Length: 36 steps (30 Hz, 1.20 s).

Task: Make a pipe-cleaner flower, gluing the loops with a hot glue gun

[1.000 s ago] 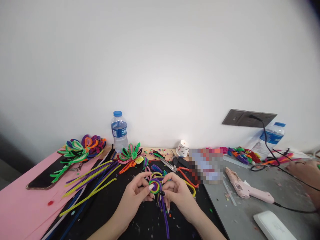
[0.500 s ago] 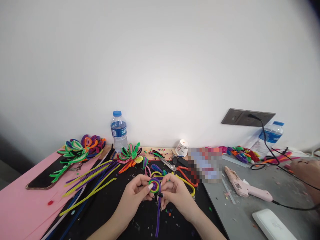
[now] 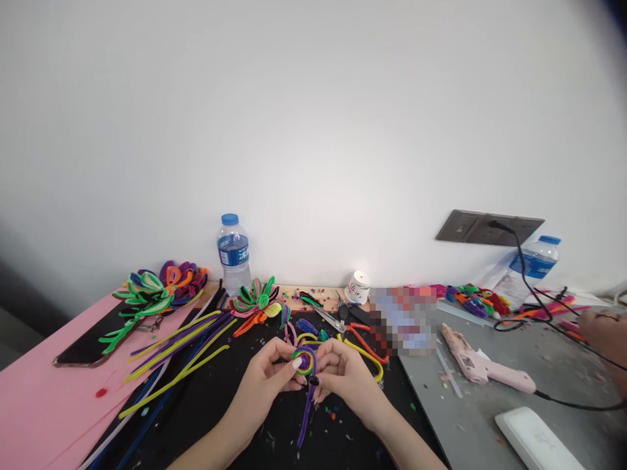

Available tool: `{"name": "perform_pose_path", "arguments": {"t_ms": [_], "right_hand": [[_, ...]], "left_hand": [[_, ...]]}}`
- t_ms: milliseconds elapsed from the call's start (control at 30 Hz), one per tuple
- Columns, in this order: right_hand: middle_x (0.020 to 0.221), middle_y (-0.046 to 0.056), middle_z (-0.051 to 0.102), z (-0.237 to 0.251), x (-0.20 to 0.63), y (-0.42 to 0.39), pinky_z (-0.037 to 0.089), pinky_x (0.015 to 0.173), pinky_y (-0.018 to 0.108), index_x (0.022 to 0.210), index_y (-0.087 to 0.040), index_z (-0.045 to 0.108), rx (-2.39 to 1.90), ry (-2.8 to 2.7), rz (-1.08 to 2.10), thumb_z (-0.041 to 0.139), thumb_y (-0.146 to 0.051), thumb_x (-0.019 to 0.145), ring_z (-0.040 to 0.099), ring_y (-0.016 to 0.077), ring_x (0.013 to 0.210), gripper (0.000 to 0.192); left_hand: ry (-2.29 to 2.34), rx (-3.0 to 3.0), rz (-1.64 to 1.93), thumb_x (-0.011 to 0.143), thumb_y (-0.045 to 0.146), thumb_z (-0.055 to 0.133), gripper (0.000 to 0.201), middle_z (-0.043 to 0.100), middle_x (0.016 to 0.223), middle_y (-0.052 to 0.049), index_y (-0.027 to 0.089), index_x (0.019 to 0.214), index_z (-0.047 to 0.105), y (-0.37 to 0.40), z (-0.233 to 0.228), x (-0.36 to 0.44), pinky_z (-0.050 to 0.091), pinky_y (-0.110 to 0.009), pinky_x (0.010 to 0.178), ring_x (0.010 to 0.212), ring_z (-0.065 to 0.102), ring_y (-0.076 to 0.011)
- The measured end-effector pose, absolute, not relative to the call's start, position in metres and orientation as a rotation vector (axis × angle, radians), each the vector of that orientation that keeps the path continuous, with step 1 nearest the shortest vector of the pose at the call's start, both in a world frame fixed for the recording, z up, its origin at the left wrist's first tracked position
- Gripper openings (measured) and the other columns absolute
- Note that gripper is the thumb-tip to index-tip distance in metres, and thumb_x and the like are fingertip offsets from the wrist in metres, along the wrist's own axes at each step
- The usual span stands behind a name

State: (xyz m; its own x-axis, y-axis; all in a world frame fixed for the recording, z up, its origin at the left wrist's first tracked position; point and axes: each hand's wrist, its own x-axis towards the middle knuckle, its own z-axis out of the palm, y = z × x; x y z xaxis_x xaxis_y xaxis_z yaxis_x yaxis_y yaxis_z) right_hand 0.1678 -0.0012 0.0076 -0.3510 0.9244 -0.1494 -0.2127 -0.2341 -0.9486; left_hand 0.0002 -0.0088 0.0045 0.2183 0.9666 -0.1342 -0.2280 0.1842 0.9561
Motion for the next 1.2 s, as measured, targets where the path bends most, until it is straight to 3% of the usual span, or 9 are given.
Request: {"name": "perform_pose_path", "arguments": {"t_ms": [433, 767, 1000, 1200], "right_hand": [[0.057, -0.001, 0.063, 0.01, 0.168, 0.0, 0.051, 0.049, 0.024, 0.07, -0.012, 0.062, -0.998, -1.165, 1.702, 0.077, -0.025, 0.057, 0.061, 0.0118, 0.047, 0.023], [0.057, -0.001, 0.063, 0.011, 0.17, 0.0, 0.049, 0.049, 0.024, 0.071, -0.012, 0.063, -1.051, -1.191, 1.625, 0.074, -0.026, 0.062, 0.059, 0.0108, 0.047, 0.02], [0.058, -0.003, 0.06, 0.01, 0.169, 0.001, 0.048, 0.047, 0.023, 0.071, -0.013, 0.062, -1.037, -1.229, 1.616, 0.074, -0.027, 0.062, 0.057, 0.0105, 0.046, 0.02], [0.053, -0.006, 0.053, 0.008, 0.176, 0.003, 0.032, 0.037, 0.017, 0.083, -0.015, 0.062, -1.002, -1.174, 1.575, 0.068, -0.033, 0.071, 0.04, 0.0045, 0.038, 0.023]], "left_hand": [[0.962, 1.041, 1.047, 0.068, 0.038, 0.068, 0.026, 0.057, 0.063, 0.003, 0.017, 0.071, 0.054, -0.006, 0.003, 0.002, 0.043, -0.02, 0.048, 0.056, 0.055, -0.0113], [1.057, 1.003, 1.027, 0.064, 0.038, 0.07, 0.026, 0.063, 0.065, 0.002, 0.017, 0.069, 0.056, -0.009, 0.011, 0.003, 0.048, -0.025, 0.062, 0.063, 0.06, -0.0138], [1.037, 0.986, 1.064, 0.062, 0.037, 0.072, 0.027, 0.061, 0.062, 0.002, 0.017, 0.067, 0.054, -0.007, 0.006, 0.002, 0.048, -0.024, 0.056, 0.058, 0.06, -0.0137], [1.033, 1.011, 1.054, 0.067, 0.033, 0.07, 0.024, 0.062, 0.059, 0.003, 0.017, 0.068, 0.052, -0.004, 0.0, 0.001, 0.047, -0.022, 0.054, 0.055, 0.059, -0.0115]]}}
